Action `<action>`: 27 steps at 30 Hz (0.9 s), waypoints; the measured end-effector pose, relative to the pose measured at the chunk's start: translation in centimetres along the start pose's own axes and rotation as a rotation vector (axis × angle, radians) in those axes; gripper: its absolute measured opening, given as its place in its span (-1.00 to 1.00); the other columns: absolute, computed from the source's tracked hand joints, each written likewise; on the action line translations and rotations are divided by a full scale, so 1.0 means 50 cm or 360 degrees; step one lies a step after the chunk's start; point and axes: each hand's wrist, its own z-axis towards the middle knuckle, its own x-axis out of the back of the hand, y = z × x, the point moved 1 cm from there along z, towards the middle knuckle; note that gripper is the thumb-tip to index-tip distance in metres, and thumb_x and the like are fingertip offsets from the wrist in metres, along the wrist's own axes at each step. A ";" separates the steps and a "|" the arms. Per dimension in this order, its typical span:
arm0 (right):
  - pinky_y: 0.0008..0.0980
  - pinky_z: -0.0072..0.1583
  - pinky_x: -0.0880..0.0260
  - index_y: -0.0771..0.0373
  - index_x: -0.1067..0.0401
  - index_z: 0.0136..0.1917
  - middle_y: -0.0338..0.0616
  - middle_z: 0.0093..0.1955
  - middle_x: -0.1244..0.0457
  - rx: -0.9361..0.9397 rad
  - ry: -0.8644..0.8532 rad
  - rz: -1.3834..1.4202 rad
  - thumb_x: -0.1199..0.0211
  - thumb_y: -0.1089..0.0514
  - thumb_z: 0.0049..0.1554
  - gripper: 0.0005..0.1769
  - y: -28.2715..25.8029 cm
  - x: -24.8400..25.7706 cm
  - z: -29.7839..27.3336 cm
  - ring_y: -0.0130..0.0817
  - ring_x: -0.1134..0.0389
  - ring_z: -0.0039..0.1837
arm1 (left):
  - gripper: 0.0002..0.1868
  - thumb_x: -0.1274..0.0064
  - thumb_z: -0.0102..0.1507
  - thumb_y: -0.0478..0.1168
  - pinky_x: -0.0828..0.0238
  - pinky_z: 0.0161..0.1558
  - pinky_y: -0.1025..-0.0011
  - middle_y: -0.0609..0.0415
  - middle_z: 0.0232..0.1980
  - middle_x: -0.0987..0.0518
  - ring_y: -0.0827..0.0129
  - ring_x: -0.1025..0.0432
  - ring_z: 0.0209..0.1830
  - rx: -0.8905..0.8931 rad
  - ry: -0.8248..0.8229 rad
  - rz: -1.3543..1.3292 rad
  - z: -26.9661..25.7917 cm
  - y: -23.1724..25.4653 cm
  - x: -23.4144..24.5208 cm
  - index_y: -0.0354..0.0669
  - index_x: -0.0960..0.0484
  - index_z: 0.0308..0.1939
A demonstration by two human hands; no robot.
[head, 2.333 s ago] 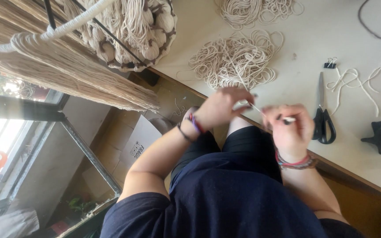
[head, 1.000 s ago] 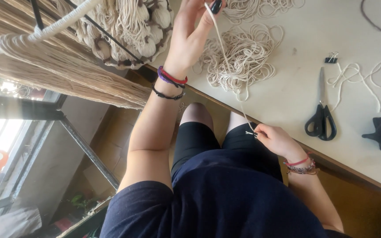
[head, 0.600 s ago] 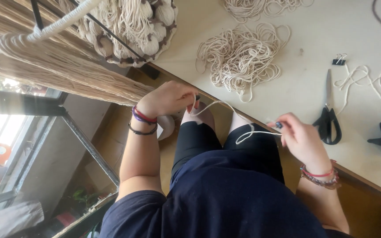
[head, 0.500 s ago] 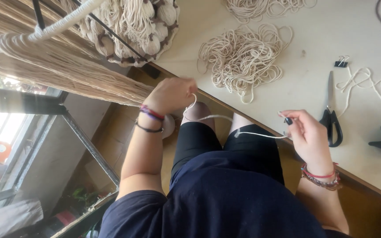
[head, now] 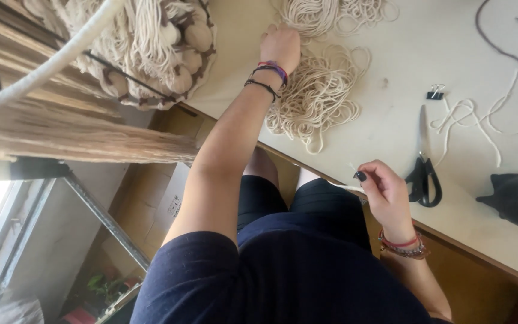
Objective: Attaching bundles of white string to a circular metal frame to create a macrame piece.
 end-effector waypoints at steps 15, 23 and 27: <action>-0.59 -0.20 -0.06 0.23 -0.42 0.02 -0.33 -0.24 -0.23 0.0003 0.0050 0.0109 -0.13 0.14 0.35 -0.87 -0.057 0.000 0.034 -0.61 -0.08 -0.31 | -0.84 -0.02 0.30 -0.35 -0.37 0.01 0.32 0.33 -0.18 -0.66 0.46 -0.61 -0.14 -0.0366 0.0669 -0.1374 -0.228 -0.008 0.406 0.02 -0.45 -0.12; -0.59 -0.14 -0.15 0.26 -0.36 0.05 -0.29 -0.25 -0.16 0.0220 0.0136 0.0322 -0.10 0.12 0.41 -0.83 -0.137 -0.019 0.053 -0.55 -0.13 -0.24 | -0.59 -0.24 0.34 -0.29 -0.20 0.31 0.18 0.38 -0.13 -0.79 0.55 -0.72 -0.06 -0.0379 0.0954 -0.1225 -0.391 0.058 0.523 0.13 -0.42 0.17; -0.58 -0.09 -0.34 0.18 -0.33 0.04 -0.10 -0.06 -0.28 0.0417 0.0299 0.1150 -0.17 0.07 0.36 -0.84 -0.185 -0.041 0.083 -0.39 -0.33 -0.04 | -0.61 -0.24 0.35 -0.28 -0.09 0.35 0.33 0.38 -0.05 -0.76 0.63 -0.70 -0.01 -0.0398 0.0869 -0.1441 -0.477 0.113 0.571 0.12 -0.44 0.18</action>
